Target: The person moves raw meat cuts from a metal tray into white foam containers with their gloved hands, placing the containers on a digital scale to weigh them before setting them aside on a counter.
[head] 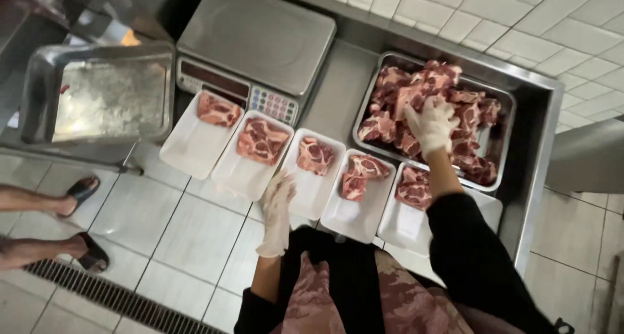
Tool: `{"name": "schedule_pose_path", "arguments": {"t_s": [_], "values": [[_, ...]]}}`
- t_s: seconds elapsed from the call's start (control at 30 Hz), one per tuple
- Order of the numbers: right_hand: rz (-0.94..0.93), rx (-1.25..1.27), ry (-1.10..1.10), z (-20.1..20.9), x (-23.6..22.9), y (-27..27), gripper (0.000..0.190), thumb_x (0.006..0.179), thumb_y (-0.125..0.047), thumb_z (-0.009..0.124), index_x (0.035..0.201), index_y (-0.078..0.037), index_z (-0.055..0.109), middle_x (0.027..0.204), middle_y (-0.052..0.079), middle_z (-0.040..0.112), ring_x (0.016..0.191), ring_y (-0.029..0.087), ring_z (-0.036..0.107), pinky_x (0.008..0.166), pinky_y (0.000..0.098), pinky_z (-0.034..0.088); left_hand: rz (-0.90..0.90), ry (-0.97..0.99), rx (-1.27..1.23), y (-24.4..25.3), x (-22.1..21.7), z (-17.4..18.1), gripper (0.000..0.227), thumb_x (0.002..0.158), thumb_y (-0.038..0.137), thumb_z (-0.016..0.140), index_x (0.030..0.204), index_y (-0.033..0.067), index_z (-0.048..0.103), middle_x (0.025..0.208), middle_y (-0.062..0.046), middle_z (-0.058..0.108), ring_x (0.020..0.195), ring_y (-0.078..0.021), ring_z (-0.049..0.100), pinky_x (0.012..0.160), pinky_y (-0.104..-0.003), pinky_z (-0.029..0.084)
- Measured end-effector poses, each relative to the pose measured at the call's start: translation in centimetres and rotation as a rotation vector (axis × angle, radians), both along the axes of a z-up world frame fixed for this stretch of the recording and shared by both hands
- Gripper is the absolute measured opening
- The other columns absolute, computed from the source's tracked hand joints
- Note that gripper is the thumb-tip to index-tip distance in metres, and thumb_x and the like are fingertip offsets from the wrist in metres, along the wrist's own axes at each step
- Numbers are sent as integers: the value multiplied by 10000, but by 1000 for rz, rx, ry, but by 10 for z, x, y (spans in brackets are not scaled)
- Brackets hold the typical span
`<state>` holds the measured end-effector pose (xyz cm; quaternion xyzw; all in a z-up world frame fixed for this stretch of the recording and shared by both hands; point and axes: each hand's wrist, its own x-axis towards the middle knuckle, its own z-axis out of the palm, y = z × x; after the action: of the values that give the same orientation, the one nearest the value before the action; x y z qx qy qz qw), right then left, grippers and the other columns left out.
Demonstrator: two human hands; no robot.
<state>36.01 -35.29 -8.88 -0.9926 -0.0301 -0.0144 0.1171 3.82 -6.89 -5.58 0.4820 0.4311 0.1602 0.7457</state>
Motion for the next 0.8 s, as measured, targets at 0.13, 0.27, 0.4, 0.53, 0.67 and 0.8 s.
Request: {"name": "schedule_pose_path", "arguments": {"t_s": [0.13,0.27,0.4,0.53,0.67,0.8], "values": [[-119,-35,187,-10,14,53,1050,777,-758,663,1459,-32,331,1565,248,229,1480,449,129,1105,734,242,21,-44,-19,1,1,-5,333,975,88,621,1292,154,699,1158,-90,707,928,-136,700,862,-246,612],[78,-69,-166,-41,18,62,664,788,-562,770,1171,-107,475,1364,179,449,1445,377,222,1018,714,247,-22,-97,-38,6,-7,11,341,980,107,632,1319,130,667,1156,-77,711,928,-120,689,873,-248,592],[34,1,-475,12,-43,108,449,889,-485,696,1117,-148,504,994,88,588,952,341,610,755,555,487,-92,-49,-75,32,-17,69,321,997,119,568,1299,113,675,1165,-66,697,968,-113,659,907,-258,574],[427,259,-366,32,-127,169,424,786,-301,787,1064,-100,538,966,140,538,950,357,579,856,404,452,-220,-47,-95,62,-16,59,348,1002,175,598,1341,155,671,1224,-78,708,1053,-163,656,975,-285,541],[569,194,226,7,-176,200,889,592,-316,940,1371,-139,549,1221,190,588,1151,415,635,968,416,570,-387,-152,20,68,-7,57,432,898,169,735,1327,158,691,1204,-68,715,1054,-143,650,915,-267,543],[345,248,374,29,-193,209,1165,519,-340,978,1534,-267,410,1324,219,535,1245,418,603,1032,363,572,-611,-228,119,75,6,-38,394,993,172,630,1386,195,609,1286,-87,664,1165,-175,604,1030,-304,517]]}}
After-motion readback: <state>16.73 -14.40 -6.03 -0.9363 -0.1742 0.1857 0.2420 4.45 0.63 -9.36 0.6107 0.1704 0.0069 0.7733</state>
